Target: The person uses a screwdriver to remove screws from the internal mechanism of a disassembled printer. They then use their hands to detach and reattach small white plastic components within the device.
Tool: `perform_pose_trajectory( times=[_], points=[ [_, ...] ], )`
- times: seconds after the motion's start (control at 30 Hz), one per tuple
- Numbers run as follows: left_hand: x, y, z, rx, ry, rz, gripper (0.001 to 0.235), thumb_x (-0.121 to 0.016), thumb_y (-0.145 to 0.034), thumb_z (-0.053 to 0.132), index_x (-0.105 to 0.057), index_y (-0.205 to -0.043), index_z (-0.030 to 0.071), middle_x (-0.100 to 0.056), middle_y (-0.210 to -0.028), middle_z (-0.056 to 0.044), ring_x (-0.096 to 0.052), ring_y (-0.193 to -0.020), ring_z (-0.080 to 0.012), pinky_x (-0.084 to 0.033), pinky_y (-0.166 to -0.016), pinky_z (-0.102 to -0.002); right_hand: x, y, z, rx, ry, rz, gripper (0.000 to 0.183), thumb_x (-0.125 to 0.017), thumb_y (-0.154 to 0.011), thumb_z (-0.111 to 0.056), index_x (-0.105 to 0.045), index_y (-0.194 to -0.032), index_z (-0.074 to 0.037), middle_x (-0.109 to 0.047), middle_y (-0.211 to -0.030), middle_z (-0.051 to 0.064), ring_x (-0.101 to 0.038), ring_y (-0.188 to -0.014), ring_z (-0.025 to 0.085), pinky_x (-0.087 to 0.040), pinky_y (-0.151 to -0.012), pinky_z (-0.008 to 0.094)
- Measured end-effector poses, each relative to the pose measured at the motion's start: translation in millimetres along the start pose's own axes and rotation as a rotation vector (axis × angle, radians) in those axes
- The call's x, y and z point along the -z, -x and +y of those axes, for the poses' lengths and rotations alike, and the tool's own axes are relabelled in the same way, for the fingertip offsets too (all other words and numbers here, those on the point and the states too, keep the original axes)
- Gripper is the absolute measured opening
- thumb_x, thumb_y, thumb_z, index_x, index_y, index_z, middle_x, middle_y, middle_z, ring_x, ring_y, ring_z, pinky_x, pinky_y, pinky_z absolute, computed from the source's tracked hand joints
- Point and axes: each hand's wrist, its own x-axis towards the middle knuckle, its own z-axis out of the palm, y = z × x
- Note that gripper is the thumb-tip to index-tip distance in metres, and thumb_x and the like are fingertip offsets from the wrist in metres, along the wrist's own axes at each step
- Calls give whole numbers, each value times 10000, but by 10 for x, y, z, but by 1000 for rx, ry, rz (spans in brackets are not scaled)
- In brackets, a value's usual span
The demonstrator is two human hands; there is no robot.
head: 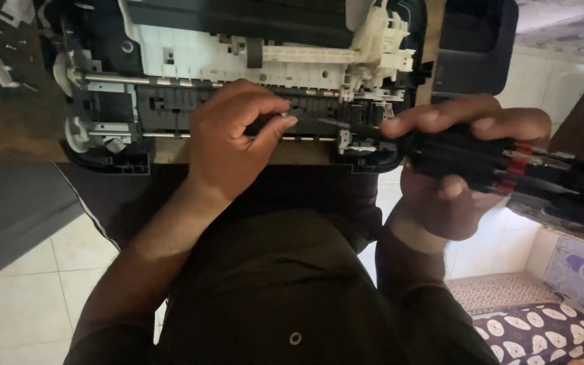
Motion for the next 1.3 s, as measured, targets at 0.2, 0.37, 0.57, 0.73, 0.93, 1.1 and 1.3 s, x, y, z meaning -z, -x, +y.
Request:
perform_pose_trajectory(
  times=[0.2, 0.37, 0.57, 0.73, 0.93, 1.1, 1.3],
  points=[
    [24, -41, 16, -35, -13, -1, 160, -858, -908, -49, -734, -1009, -37, -726, -917, -164, -700, -857, -266, -590, -762, -354, 26, -153, 133, 89, -61, -283, 384, -711, -964, -191, -470, -1251, -106, -612, -1207, 160, -720, -1038, 385, -680, -928, 448],
    [-46, -21, -28, -21, 15, 12, 150, -846, -929, -47, -733, -1025, -28, -715, -942, -165, -693, -875, -274, -585, -762, -364, -183, -72, 61, 27, -4, -72, 324, -721, -991, -247, -495, -1194, -136, -631, -1127, 121, -735, -949, 331, -679, -846, 388],
    [-21, 64, -49, -21, 25, 22, 153, -812, -949, 49, -742, -1085, 36, -718, -991, -145, -695, -894, -298, -529, -793, -406, -64, -31, 94, 13, 54, -72, 394, -719, -974, -323, -453, -1208, -150, -625, -1135, 148, -712, -931, 321, -655, -799, 384],
    [448, 285, 87, -10, -53, 149, 315, -801, -996, -24, -657, -1267, 46, -676, -1124, -140, -701, -963, -265, -579, -905, -356, 383, 121, 90, -122, 70, 70, 417, -699, -998, -363, -440, -1278, -195, -582, -1173, 163, -645, -915, 377, -621, -874, 481],
    [1195, 742, -146, 146, -476, 411, 227, -851, -965, -23, -738, -1153, 38, -691, -1029, -163, -642, -800, -241, -519, -664, -350, 1027, 323, 236, -238, 55, 165, 404, -611, -1078, -386, -479, -1423, -222, -514, -1365, 101, -610, -1107, 344, -609, -1007, 549],
    [1550, 771, -344, 198, -559, 470, 165, -805, -995, -102, -765, -1153, -73, -648, -1018, -188, -630, -900, -305, -495, -748, -388, 835, 166, 209, -319, 25, 298, 533, -714, -949, -466, -578, -1375, -177, -606, -1324, -26, -645, -1084, 232, -515, -834, 310],
    [1505, 675, -765, 259, -648, 490, 170, -750, -988, -27, -771, -1153, -61, -664, -1008, -160, -666, -854, -305, -517, -709, -388, 782, 110, 207, -312, 11, 246, 575, -687, -971, -468, -552, -1449, -179, -625, -1346, -9, -665, -1115, 252, -567, -941, 421]
  ],
)
